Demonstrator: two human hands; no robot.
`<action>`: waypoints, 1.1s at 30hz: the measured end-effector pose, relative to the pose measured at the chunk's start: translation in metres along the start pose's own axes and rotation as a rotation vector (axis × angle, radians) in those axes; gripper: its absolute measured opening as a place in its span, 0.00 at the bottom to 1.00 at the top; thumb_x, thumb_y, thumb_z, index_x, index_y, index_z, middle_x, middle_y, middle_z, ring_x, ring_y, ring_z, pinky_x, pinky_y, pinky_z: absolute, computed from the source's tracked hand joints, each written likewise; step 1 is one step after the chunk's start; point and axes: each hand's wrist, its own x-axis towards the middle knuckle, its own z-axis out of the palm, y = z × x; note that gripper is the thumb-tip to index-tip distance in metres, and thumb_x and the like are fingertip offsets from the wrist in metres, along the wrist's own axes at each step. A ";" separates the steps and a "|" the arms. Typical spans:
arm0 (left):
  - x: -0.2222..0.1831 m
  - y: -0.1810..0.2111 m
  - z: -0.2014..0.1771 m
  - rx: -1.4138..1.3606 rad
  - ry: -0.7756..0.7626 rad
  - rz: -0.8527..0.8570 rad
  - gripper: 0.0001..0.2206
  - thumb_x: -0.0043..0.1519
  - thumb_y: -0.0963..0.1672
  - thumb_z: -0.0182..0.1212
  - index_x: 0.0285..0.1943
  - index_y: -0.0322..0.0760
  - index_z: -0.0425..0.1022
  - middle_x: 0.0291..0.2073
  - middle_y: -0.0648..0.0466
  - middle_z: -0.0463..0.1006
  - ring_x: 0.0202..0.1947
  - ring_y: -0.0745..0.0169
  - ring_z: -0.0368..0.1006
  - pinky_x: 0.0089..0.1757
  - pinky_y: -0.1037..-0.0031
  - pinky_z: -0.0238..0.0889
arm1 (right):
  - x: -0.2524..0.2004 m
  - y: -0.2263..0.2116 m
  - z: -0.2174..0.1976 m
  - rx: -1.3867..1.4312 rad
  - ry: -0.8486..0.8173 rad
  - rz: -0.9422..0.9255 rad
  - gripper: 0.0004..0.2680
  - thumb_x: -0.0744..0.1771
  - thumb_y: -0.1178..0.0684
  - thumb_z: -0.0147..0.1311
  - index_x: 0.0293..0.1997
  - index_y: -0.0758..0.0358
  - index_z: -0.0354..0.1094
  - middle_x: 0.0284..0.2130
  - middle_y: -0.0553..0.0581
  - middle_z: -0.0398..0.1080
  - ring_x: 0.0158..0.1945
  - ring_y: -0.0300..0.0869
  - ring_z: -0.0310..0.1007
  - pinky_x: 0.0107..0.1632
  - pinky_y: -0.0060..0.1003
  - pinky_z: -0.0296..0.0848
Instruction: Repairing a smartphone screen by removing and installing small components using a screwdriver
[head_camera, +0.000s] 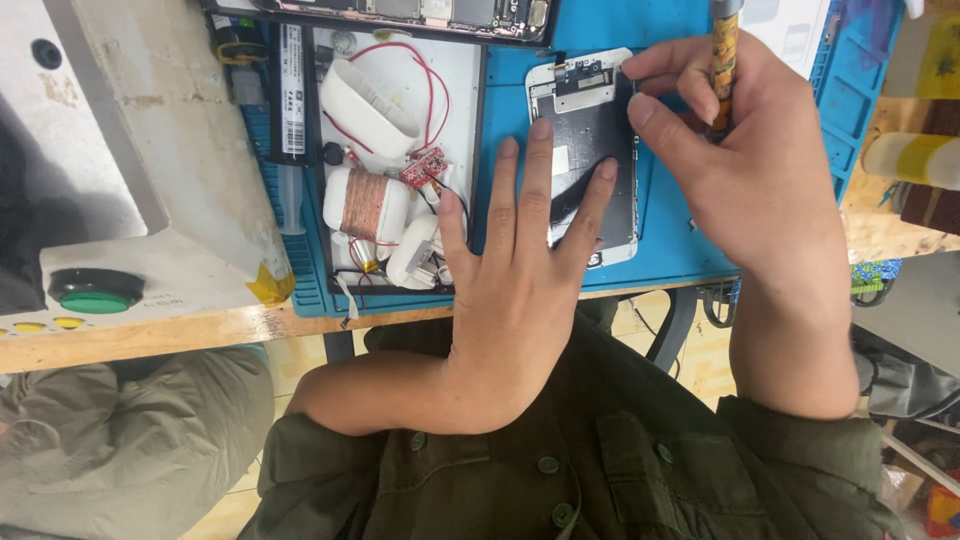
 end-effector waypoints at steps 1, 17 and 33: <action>0.000 0.000 0.001 0.010 -0.003 0.002 0.30 0.81 0.53 0.71 0.86 0.64 0.53 0.83 0.45 0.60 0.82 0.50 0.65 0.69 0.40 0.58 | 0.000 -0.001 0.002 0.000 0.025 0.003 0.18 0.77 0.68 0.53 0.37 0.57 0.43 0.61 0.66 0.74 0.61 0.48 0.75 0.64 0.42 0.73; 0.001 -0.003 0.001 -0.080 0.026 0.008 0.26 0.80 0.49 0.68 0.84 0.63 0.62 0.82 0.44 0.59 0.81 0.46 0.63 0.68 0.38 0.58 | 0.012 0.014 0.023 -0.312 0.217 0.021 0.12 0.78 0.68 0.62 0.50 0.65 0.57 0.35 0.52 0.61 0.39 0.42 0.62 0.44 0.41 0.65; 0.000 -0.008 -0.001 -0.069 0.060 0.026 0.25 0.80 0.48 0.68 0.84 0.61 0.62 0.81 0.42 0.61 0.80 0.45 0.67 0.68 0.42 0.57 | 0.013 0.006 0.019 -0.229 0.151 0.054 0.17 0.79 0.67 0.59 0.43 0.61 0.48 0.37 0.59 0.68 0.38 0.44 0.60 0.43 0.41 0.63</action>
